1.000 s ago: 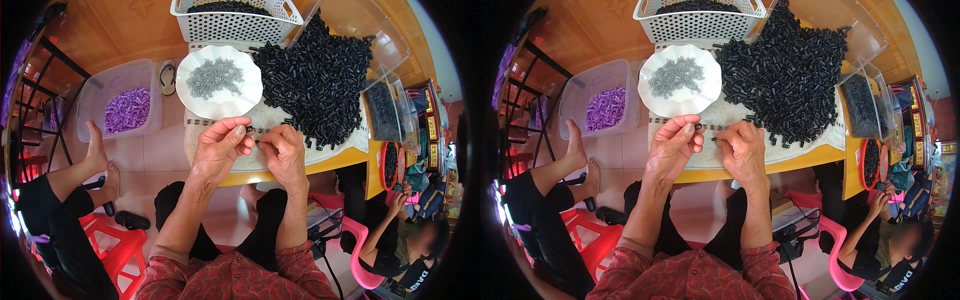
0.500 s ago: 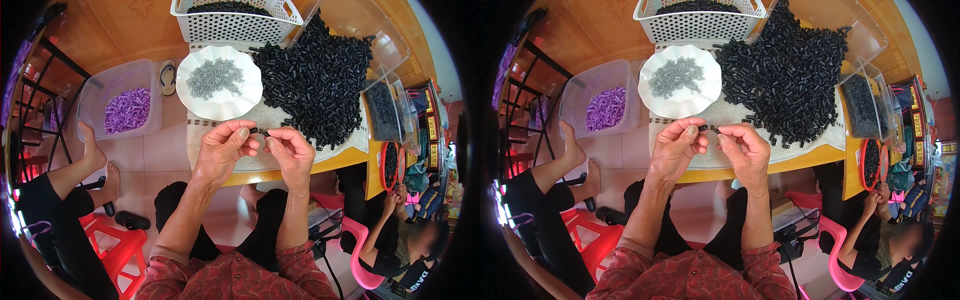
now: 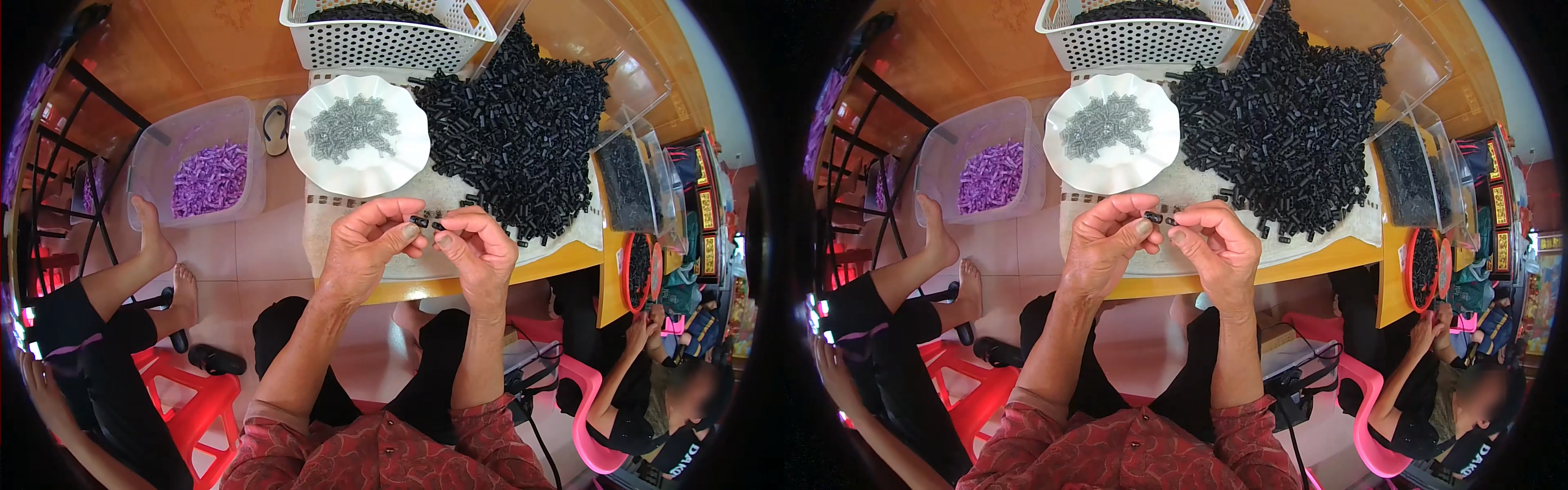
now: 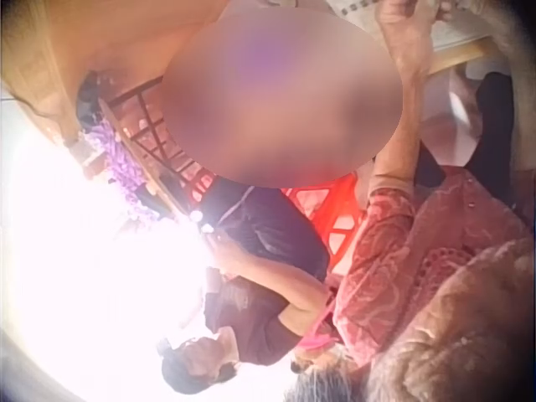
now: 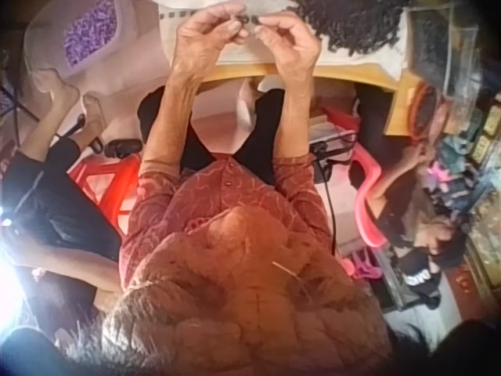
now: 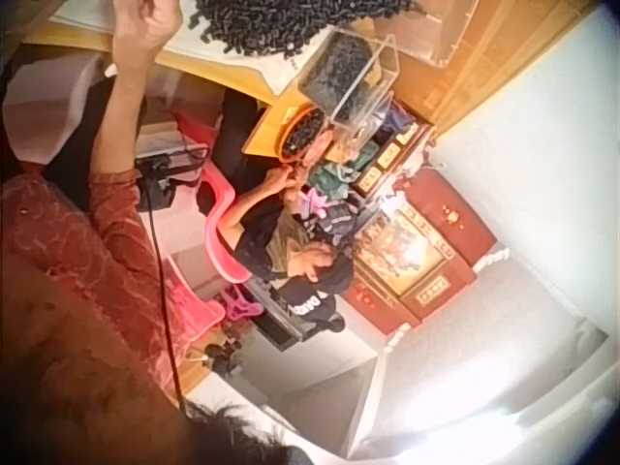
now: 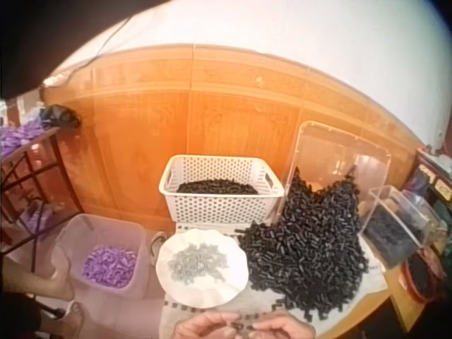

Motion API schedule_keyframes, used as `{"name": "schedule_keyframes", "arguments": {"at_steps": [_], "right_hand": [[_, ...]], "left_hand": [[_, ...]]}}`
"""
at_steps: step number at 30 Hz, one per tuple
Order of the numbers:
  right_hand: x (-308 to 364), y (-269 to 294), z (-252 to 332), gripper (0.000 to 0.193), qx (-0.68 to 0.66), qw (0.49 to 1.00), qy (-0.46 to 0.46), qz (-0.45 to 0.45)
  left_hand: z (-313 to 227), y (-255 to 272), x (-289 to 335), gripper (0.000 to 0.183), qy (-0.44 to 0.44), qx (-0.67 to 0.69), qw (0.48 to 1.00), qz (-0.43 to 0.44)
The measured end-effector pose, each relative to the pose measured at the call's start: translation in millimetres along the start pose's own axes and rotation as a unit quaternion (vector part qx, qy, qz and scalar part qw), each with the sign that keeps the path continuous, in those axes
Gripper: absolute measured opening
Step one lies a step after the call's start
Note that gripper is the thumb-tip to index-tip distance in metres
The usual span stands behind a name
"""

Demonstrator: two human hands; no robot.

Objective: The person assembles small plastic components by taking springs and plastic pieces, inserting the springs into the plastic parts, and tossing the assembled pieces into a container.

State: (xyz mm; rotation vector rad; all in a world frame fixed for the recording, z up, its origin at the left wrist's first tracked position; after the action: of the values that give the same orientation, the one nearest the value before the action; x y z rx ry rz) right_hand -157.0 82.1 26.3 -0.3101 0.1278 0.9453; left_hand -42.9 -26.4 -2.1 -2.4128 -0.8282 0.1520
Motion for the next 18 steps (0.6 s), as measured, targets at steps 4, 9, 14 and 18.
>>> {"name": "schedule_keyframes", "arguments": {"at_steps": [4, 9, 14, 18], "right_hand": [[0.6, -1.5, 0.4, 0.019, 0.024, 1.000, -0.005, -0.013], [0.9, -4.3, 1.7, 0.017, 0.040, 0.999, -0.005, -0.020], [0.8, -5.0, 1.0, 0.015, 0.074, 0.997, 0.011, -0.013], [1.0, -4.0, 0.2, 0.014, 0.101, 0.994, 0.037, 0.018]], "left_hand": [[0.7, -1.1, -0.4, 0.024, 0.000, -0.003, 1.000, 0.010], [2.7, 1.1, 0.1, 0.024, 0.010, -0.017, 1.000, 0.008], [2.6, 1.3, 0.3, 0.024, 0.008, -0.016, 1.000, 0.007], [2.9, 1.0, -0.2, 0.024, 0.008, -0.016, 1.000, 0.010]]}}
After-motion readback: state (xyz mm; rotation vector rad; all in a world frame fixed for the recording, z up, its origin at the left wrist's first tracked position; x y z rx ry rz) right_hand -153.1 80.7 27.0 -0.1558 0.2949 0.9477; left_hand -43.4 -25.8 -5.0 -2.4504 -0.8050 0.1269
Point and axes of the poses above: each hand's wrist, its own x-axis away from the middle knuckle, its own y-axis out of the back of the hand, z = x × y, the point moved 4 cm from there along -x, towards the middle knuckle, and after that the axes turned 8 degrees about -x, right-handed, at the moved point
